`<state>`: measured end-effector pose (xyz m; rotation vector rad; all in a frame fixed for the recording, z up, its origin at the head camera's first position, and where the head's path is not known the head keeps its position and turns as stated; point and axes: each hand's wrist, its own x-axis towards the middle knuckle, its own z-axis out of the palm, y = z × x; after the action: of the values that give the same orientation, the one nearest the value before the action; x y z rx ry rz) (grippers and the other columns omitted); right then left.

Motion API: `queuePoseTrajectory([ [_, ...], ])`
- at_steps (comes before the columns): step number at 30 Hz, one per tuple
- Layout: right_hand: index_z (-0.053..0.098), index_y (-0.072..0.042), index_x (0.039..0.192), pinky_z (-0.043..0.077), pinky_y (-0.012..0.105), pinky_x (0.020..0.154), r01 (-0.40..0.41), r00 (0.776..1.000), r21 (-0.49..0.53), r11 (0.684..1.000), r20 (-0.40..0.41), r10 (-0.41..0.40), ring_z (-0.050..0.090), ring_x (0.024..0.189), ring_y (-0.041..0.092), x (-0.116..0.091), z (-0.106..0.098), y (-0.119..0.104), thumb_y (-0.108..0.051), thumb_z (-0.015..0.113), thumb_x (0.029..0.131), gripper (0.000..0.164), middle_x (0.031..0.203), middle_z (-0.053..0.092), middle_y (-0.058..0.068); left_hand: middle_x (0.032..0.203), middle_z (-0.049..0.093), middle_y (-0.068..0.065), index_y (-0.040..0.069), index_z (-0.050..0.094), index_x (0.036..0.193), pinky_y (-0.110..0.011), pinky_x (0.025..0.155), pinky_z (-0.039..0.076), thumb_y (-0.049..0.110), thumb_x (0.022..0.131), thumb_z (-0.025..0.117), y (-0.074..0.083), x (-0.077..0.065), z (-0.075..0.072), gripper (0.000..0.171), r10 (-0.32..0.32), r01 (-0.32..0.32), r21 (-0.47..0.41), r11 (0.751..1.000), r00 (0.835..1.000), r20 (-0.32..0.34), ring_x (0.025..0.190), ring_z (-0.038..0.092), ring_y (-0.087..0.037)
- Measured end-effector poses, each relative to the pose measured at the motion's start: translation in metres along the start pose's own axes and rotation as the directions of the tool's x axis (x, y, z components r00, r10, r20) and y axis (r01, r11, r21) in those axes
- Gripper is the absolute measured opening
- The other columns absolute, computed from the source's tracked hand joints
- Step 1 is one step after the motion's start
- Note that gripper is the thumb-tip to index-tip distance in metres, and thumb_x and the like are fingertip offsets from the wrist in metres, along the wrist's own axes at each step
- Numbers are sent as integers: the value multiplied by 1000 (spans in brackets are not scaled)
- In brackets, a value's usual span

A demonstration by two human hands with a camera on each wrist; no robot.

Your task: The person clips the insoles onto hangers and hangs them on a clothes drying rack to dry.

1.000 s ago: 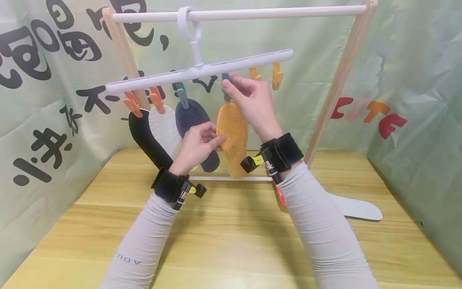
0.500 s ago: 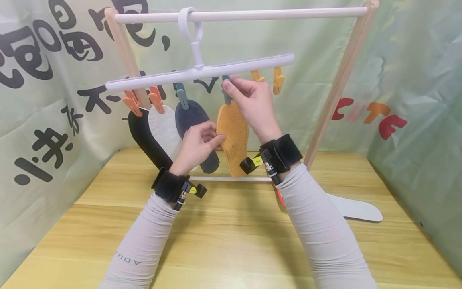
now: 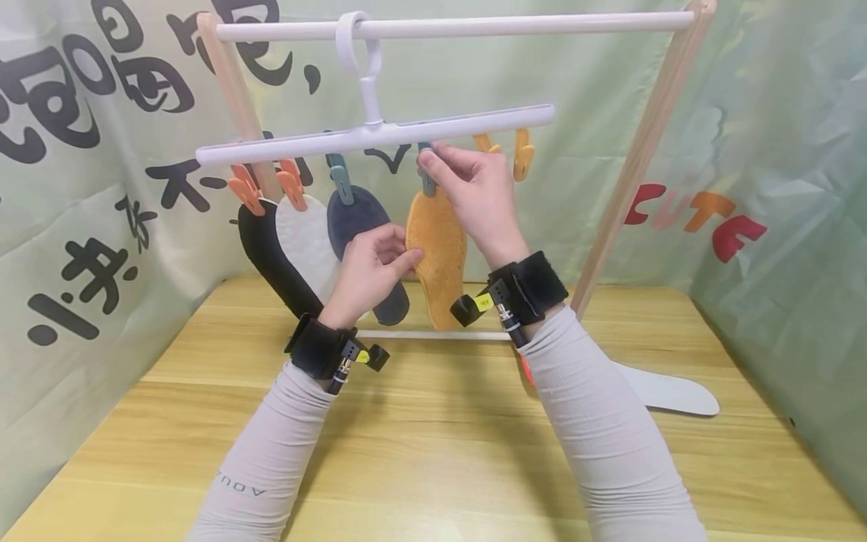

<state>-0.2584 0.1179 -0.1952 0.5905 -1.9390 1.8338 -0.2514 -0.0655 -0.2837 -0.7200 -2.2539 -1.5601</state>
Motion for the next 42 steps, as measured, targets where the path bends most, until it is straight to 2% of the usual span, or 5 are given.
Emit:
queuePoseTrajectory([
  [9, 80, -1, 122, 58, 26, 103, 7, 1000, -2, 1000, -4, -7, 75, 117, 13, 1, 0, 0, -21, 77, 101, 30, 108, 84, 5, 86, 78, -13, 3, 72, 104, -24, 70, 61, 12, 100, 77, 1, 1, 1, 11, 7, -6, 18, 1000, 1000, -26, 79, 79, -33],
  [18, 80, -3, 123, 58, 26, 101, 2, 1000, -24, 1000, -17, -2, 77, 115, 12, 1, 2, 1, -21, 77, 101, 29, 110, 83, 8, 86, 79, -11, 4, 73, 103, -24, 69, 60, 11, 99, 78, 2, 2, 0, 9, 19, -18, 11, 1000, 999, -44, 77, 79, -28],
  [24, 79, -2, 124, 58, 25, 100, 6, 1000, -18, 1000, -8, -6, 78, 110, 11, 0, 3, 2, -20, 76, 102, 29, 106, 84, 6, 86, 78, -12, 4, 73, 103, -24, 69, 59, 12, 100, 78, 2, 1, -1, 10, 27, -27, 1, 1000, 999, -45, 80, 79, -34],
  [36, 80, -5, 124, 53, 31, 109, -2, 1000, -24, 1000, 15, 3, 71, 125, 15, -3, 2, 2, -24, 76, 102, 29, 111, 84, 5, 87, 78, -12, 5, 74, 103, -25, 70, 61, 12, 99, 79, 1, 1, -2, 10, 22, -23, -18, 1000, 998, -60, 82, 79, -38],
  [42, 80, -7, 125, 49, 36, 116, -22, 999, 11, 1000, 36, 21, 69, 127, 17, -5, 1, 2, -26, 78, 101, 31, 110, 84, 4, 88, 79, -12, 5, 74, 104, -24, 70, 59, 14, 99, 79, 1, 1, -4, 11, 13, -13, -2, 1000, 998, -68, 82, 79, -37],
])
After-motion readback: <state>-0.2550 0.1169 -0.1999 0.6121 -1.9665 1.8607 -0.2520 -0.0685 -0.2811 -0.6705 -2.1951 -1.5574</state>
